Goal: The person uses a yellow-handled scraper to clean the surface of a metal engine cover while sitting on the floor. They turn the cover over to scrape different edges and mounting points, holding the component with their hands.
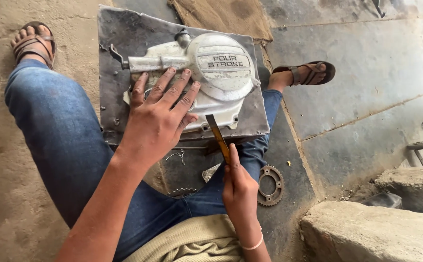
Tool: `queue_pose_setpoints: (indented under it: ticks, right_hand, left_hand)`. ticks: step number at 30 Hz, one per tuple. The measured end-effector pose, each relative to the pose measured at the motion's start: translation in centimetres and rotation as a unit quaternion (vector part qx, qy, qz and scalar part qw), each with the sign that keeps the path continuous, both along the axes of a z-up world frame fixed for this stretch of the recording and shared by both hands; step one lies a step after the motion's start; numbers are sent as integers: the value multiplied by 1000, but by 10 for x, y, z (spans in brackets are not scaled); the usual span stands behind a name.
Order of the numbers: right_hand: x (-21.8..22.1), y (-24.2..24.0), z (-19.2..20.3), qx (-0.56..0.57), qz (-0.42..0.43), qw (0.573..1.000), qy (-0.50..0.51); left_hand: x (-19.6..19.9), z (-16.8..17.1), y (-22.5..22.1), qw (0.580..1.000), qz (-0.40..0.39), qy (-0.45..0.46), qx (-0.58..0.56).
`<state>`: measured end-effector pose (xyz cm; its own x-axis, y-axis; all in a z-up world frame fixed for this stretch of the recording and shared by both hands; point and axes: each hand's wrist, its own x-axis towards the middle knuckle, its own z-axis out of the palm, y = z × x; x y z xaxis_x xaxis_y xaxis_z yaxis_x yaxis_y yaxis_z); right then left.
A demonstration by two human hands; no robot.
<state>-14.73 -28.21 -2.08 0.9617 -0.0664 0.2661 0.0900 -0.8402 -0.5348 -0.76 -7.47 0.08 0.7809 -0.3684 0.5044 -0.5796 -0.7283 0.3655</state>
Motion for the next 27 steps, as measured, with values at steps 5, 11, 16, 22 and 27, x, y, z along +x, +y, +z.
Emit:
queue_pose_setpoints:
  ticks: [5, 11, 16, 22, 27]
  right_hand:
    - [-1, 10, 7, -13, -43, 999, -6]
    - [-3, -3, 9, -14, -39, 999, 5]
    - [-4, -10, 6, -40, -36, 999, -2]
    - [1, -20, -2, -88, -62, 994, 33]
    - [11, -32, 2, 95, -145, 985, 2]
  left_hand:
    - [1, 2, 2, 1000, -6, -5, 13]
    - [3, 0, 2, 1000, -8, -3, 7]
    - [1, -1, 2, 1000, -4, 5, 0]
    - [1, 4, 2, 1000, -7, 4, 2]
    - [-2, 17, 5, 997, -16, 49, 66]
